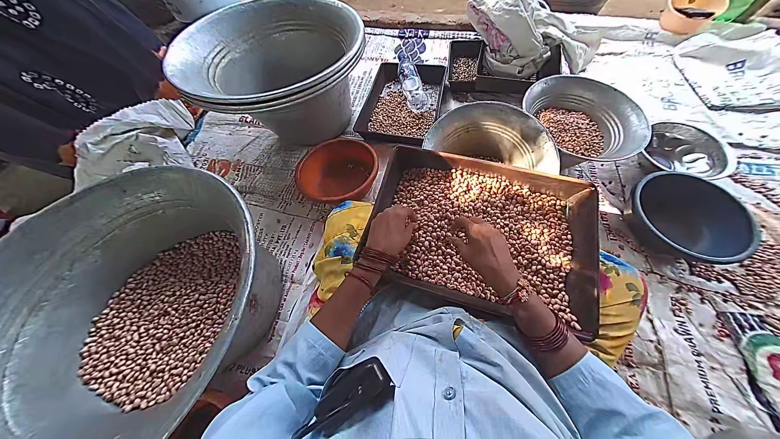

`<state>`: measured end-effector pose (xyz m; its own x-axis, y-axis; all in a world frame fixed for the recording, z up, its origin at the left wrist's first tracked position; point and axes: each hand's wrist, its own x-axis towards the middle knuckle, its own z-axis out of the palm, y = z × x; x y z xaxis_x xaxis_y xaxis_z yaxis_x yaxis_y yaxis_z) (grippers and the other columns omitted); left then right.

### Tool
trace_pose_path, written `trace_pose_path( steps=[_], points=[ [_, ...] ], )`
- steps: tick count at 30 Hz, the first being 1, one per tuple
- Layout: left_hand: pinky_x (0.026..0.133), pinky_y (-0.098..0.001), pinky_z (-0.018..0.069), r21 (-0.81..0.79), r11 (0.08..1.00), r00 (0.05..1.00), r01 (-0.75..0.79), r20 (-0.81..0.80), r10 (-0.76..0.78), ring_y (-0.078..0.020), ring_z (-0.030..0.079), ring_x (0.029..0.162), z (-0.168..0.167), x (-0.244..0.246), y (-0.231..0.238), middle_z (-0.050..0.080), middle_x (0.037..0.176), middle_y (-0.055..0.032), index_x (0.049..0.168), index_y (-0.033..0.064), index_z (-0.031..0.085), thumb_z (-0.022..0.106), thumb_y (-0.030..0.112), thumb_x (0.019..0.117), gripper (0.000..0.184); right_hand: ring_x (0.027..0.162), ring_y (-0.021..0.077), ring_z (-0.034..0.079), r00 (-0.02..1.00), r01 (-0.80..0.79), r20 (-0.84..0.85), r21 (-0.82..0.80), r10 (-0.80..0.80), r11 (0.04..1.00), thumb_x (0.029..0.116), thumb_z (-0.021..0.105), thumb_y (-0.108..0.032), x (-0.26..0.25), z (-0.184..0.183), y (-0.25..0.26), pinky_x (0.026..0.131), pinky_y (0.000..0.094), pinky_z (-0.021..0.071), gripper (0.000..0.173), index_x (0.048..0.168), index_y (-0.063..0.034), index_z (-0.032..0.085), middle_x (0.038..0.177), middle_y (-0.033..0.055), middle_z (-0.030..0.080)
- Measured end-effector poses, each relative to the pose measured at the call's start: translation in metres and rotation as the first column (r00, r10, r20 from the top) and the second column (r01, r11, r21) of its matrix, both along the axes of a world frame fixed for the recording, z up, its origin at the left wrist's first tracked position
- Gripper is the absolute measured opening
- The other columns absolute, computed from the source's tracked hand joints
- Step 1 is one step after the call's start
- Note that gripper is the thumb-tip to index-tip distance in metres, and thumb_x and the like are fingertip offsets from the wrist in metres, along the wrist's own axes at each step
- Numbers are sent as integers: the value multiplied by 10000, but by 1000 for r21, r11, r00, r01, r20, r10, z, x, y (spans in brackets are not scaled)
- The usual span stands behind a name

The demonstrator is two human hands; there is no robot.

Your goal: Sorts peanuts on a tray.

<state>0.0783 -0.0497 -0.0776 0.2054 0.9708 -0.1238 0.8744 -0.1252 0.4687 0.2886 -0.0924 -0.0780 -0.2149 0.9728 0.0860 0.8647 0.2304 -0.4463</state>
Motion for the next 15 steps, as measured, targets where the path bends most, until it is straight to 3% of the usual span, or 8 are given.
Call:
trace_pose_path(
  steps=[2,4,6,8,10,12,15],
  points=[
    [843,-550,539,22,1000,995,5,99,-8,-341,686,892,-2,-6,2,723,982,-177,1081,44,764,687,158,973,174,870,404,716,1000,-11,28,6,11,1000,946,681,-157,-5,-5,3,727,573,559,199,1093,-31,729,1000,208,718],
    [639,-381,478,18,1000,946,-19,325,12,-174,540,632,-2,-15,4,620,732,-61,1030,69,750,728,146,955,110,891,407,712,998,-4,55,-36,6,999,962,667,-162,-6,-4,5,749,576,556,199,1109,-39,720,1013,210,711],
    [563,-238,458,-74,997,798,3,601,42,-67,518,570,3,-24,4,623,742,-17,1063,47,680,654,64,994,75,885,416,714,999,2,45,-44,0,999,959,668,-171,-6,-5,3,743,587,552,209,1110,-40,726,1007,215,718],
    [474,-172,362,-164,985,642,55,761,91,-34,434,500,1,-27,1,579,726,-14,1067,25,625,490,-25,999,159,911,407,716,999,4,44,-76,0,997,962,655,-205,-4,-5,0,755,587,546,229,1106,-38,721,1021,204,725],
    [502,-169,369,-256,955,683,150,725,87,-19,440,529,6,-21,-3,590,758,-12,1079,-10,628,477,-40,997,174,925,389,713,999,-12,34,-108,16,994,955,646,-217,-3,1,-3,773,569,546,250,1104,-30,717,1029,195,726],
    [562,-174,396,-337,897,766,285,643,-1,5,471,594,7,-9,-9,627,820,6,1104,0,652,564,31,1008,134,920,372,700,999,-37,32,-153,42,988,970,633,-235,-6,17,-12,788,547,544,276,1137,-27,703,1035,192,710],
    [648,-184,468,-374,788,729,489,671,-134,16,538,673,0,14,-20,630,828,30,1104,-9,644,678,75,963,168,842,340,690,995,-102,-19,-140,100,985,979,627,-218,-13,40,-30,755,517,546,255,1121,-19,697,959,177,697]
  ],
)
